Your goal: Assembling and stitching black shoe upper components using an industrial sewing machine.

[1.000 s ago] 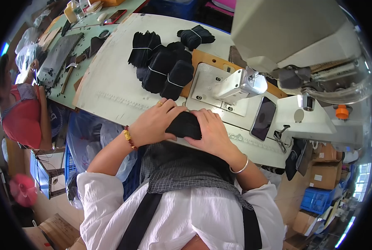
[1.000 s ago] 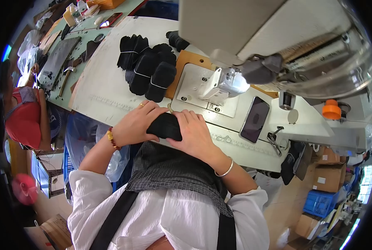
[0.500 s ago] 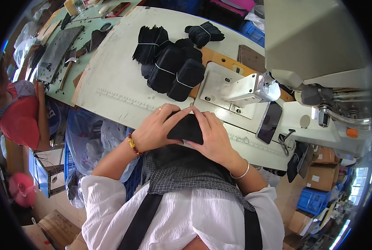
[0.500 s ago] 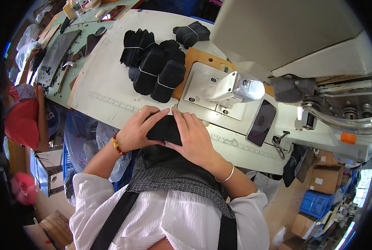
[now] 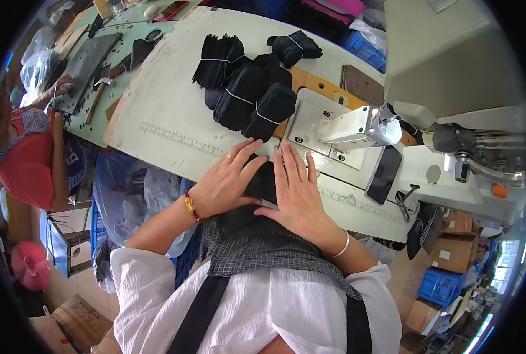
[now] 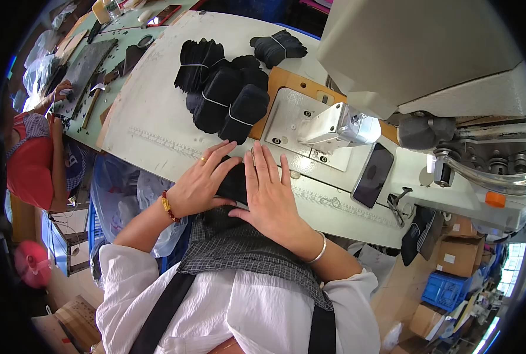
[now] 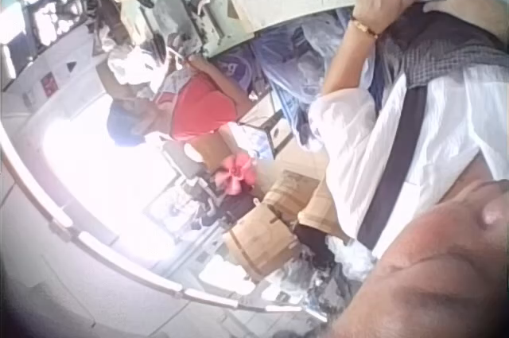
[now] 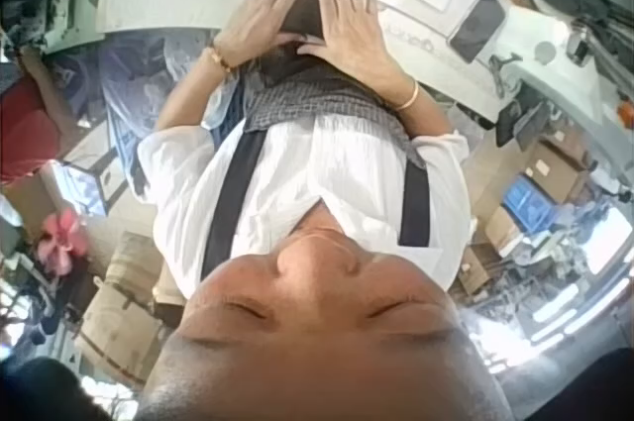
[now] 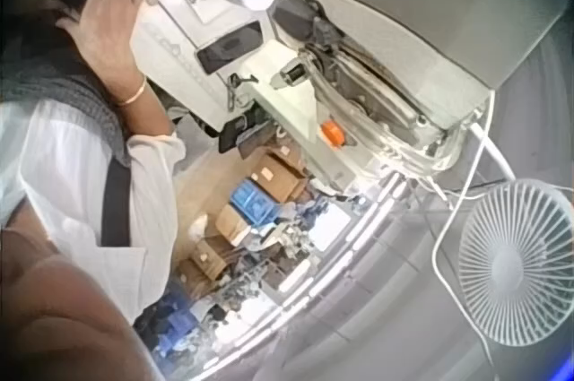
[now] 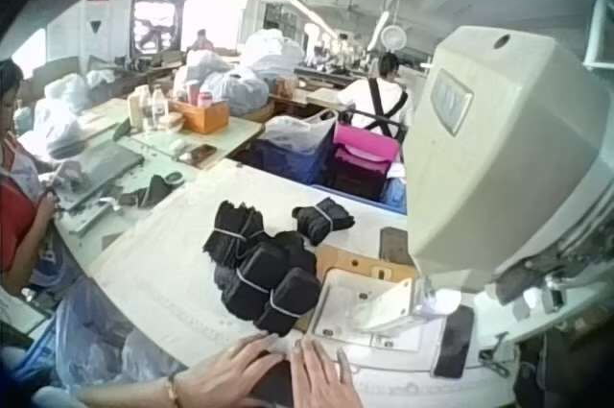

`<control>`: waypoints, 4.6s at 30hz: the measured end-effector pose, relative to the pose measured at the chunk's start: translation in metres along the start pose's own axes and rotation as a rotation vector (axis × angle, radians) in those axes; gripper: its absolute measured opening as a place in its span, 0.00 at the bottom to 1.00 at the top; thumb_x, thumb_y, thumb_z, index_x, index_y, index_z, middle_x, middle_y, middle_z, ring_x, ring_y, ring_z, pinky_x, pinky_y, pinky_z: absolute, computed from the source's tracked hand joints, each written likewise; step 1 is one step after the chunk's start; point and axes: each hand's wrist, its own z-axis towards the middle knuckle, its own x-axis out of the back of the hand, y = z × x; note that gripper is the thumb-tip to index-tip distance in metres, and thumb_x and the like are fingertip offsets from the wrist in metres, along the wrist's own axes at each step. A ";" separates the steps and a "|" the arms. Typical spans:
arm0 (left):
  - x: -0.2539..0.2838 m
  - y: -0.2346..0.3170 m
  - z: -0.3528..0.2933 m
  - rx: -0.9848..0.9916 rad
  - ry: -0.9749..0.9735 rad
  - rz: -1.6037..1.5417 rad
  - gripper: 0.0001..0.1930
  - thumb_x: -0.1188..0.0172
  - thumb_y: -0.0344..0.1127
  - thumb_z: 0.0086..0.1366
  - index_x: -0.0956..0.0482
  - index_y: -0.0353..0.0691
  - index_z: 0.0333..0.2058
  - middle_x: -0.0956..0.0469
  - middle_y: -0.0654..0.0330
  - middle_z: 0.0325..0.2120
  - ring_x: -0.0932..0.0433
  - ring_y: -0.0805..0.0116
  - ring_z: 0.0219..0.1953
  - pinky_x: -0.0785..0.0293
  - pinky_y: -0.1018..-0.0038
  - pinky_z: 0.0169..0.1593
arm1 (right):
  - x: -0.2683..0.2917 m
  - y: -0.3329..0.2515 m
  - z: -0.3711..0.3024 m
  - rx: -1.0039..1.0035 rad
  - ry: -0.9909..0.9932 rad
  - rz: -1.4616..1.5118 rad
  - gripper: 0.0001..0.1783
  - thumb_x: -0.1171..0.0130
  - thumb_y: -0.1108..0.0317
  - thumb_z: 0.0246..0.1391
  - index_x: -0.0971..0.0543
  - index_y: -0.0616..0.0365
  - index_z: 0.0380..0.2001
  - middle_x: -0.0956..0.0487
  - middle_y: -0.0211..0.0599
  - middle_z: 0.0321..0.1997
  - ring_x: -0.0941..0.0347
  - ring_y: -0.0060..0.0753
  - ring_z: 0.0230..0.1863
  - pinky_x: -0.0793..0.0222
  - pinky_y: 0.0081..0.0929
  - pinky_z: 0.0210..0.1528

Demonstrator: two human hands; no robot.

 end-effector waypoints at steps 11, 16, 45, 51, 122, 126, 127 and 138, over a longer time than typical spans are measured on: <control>-0.007 -0.014 -0.007 0.038 -0.027 -0.527 0.62 0.22 0.27 0.45 0.57 0.38 0.73 0.38 0.47 0.62 0.36 0.46 0.64 0.38 0.59 0.68 | -0.016 0.018 0.002 -0.025 0.057 0.430 0.56 0.19 0.66 0.33 0.39 0.66 0.66 0.36 0.55 0.63 0.36 0.56 0.64 0.37 0.45 0.67; 0.001 -0.016 -0.007 0.027 -0.009 -0.487 0.63 0.22 0.26 0.45 0.59 0.39 0.74 0.38 0.46 0.61 0.35 0.46 0.62 0.37 0.60 0.67 | -0.031 0.025 -0.003 -0.016 0.267 0.545 0.54 0.20 0.71 0.34 0.37 0.60 0.66 0.35 0.50 0.59 0.32 0.54 0.59 0.30 0.41 0.60; -0.013 -0.018 -0.002 0.092 0.081 -0.293 0.54 0.18 0.36 0.38 0.37 0.42 0.66 0.32 0.50 0.54 0.30 0.47 0.57 0.30 0.60 0.60 | -0.065 0.018 0.003 -0.100 0.538 1.035 0.39 0.70 0.43 0.73 0.42 0.71 0.67 0.40 0.52 0.70 0.46 0.43 0.73 0.57 0.37 0.75; -0.001 -0.016 -0.001 0.156 -0.009 -0.269 0.50 0.19 0.38 0.41 0.35 0.43 0.63 0.32 0.50 0.54 0.31 0.46 0.57 0.31 0.59 0.61 | -0.056 0.031 0.000 -0.229 0.566 1.387 0.39 0.70 0.40 0.73 0.41 0.66 0.68 0.37 0.47 0.71 0.46 0.41 0.74 0.60 0.38 0.77; -0.002 0.017 -0.090 0.415 0.015 -1.830 0.47 0.34 0.65 0.59 0.39 0.37 0.66 0.27 0.57 0.56 0.25 0.68 0.55 0.28 0.68 0.60 | 0.024 -0.026 0.055 0.109 -0.155 0.536 0.49 0.43 0.33 0.59 0.37 0.69 0.63 0.17 0.53 0.41 0.19 0.50 0.42 0.27 0.33 0.47; -0.037 0.020 -0.128 0.268 0.351 -2.163 0.51 0.45 0.78 0.54 0.36 0.42 0.65 0.26 0.56 0.54 0.25 0.62 0.56 0.28 0.60 0.60 | -0.012 -0.048 0.039 -0.002 -0.164 1.345 0.33 0.54 0.50 0.73 0.38 0.67 0.66 0.21 0.36 0.39 0.27 0.21 0.39 0.30 0.22 0.48; -0.047 0.021 -0.134 0.224 0.422 -2.190 0.53 0.49 0.80 0.53 0.35 0.42 0.64 0.26 0.56 0.54 0.26 0.61 0.56 0.30 0.57 0.61 | -0.034 -0.048 0.032 0.005 -0.093 1.333 0.32 0.50 0.51 0.71 0.35 0.68 0.63 0.20 0.35 0.37 0.26 0.22 0.38 0.30 0.22 0.44; -0.071 0.045 -0.173 0.513 0.549 -1.519 0.49 0.48 0.72 0.63 0.40 0.35 0.67 0.31 0.56 0.61 0.30 0.62 0.63 0.33 0.62 0.65 | -0.079 -0.068 -0.022 0.169 -0.008 0.886 0.41 0.31 0.46 0.53 0.29 0.71 0.56 0.30 0.49 0.48 0.27 0.46 0.48 0.27 0.36 0.47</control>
